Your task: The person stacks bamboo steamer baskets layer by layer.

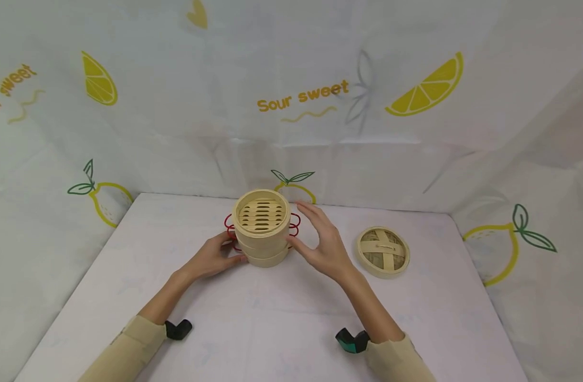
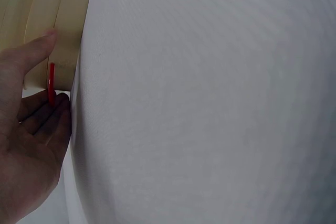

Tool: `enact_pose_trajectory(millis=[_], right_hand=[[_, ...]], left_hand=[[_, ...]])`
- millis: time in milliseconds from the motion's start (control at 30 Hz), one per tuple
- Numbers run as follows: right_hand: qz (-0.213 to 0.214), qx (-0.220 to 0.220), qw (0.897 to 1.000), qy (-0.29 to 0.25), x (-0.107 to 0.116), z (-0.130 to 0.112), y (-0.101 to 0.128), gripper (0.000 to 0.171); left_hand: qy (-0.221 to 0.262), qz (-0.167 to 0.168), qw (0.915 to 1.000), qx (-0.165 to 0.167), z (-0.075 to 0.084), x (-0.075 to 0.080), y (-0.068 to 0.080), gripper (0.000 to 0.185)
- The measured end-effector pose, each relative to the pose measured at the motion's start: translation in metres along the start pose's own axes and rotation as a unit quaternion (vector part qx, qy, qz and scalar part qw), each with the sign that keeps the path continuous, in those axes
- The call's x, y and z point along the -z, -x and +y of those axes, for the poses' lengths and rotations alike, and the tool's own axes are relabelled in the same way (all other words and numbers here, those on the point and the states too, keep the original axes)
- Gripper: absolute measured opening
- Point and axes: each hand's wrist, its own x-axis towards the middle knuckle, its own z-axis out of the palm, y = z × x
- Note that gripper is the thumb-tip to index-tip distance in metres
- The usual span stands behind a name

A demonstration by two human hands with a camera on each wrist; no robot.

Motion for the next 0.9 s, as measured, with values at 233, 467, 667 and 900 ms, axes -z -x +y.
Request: enact_pose_trajectory(millis=[233,467,667,900], right_hand=[[0.057,0.028,0.998,-0.016,0.012,0.007,0.009,0.065],[0.085,0.018,0.996,-0.005,0.023,0.013,0.017,0.060],[0.092,0.013,0.996,-0.002,0.032,0.019,0.024,0.060],[0.095,0.010,0.995,0.007,0.046,0.024,0.031,0.057]], left_hand=[[0.003,-0.001,1.0000,0.003,-0.003,-0.001,-0.001,0.061],[0.004,-0.006,1.0000,0.006,-0.003,-0.001,-0.001,0.062],[0.006,-0.007,0.9999,0.010,-0.003,-0.001,-0.001,0.063],[0.005,-0.006,0.9999,0.008,-0.003,-0.001,-0.001,0.063]])
